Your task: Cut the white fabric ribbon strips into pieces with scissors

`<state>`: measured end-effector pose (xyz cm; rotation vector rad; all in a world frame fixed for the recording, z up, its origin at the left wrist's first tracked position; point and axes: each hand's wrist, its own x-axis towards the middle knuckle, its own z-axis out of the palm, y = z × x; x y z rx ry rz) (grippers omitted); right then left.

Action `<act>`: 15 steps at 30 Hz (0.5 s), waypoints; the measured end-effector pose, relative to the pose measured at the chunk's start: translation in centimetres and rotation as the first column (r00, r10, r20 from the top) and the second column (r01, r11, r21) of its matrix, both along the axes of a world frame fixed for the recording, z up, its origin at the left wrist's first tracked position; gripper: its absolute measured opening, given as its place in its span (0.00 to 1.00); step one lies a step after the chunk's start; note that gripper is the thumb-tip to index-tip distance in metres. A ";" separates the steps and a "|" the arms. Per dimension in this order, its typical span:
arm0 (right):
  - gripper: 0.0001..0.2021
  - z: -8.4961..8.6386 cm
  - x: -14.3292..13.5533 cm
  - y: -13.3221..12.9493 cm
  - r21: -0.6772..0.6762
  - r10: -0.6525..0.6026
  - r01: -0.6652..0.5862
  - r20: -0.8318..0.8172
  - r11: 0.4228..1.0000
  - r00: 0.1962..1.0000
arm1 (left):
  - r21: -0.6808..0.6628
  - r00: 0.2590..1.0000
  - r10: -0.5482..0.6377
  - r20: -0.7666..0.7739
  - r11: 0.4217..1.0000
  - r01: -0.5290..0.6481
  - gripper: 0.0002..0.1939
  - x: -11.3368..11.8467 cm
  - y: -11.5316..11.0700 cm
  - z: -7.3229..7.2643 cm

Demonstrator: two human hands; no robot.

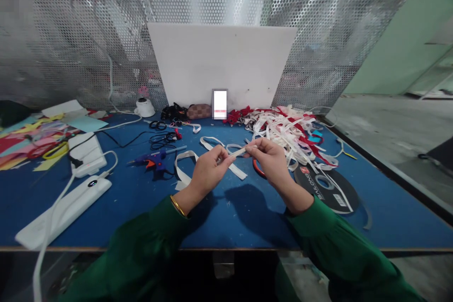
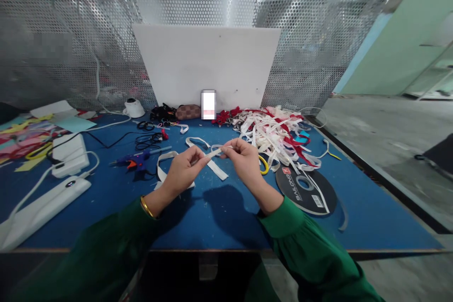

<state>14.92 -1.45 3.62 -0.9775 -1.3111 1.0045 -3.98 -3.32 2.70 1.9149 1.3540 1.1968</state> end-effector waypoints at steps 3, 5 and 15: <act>0.08 0.2 -0.1 -0.1 0.006 0.004 -0.004 0.000 1.000 1.000 | -0.012 0.998 0.001 0.066 1.000 0.000 0.15 -0.1 0.2 -0.3; 0.08 0.4 -0.2 -0.3 0.008 0.018 -0.018 0.005 1.000 1.000 | -0.017 0.994 0.028 0.109 1.000 -0.026 0.16 -0.1 0.3 -0.2; 0.12 1.4 -0.4 -1.5 -0.066 0.216 -0.218 -0.034 0.974 0.976 | -0.021 0.964 0.028 0.266 1.000 -0.024 0.10 -0.1 0.1 0.5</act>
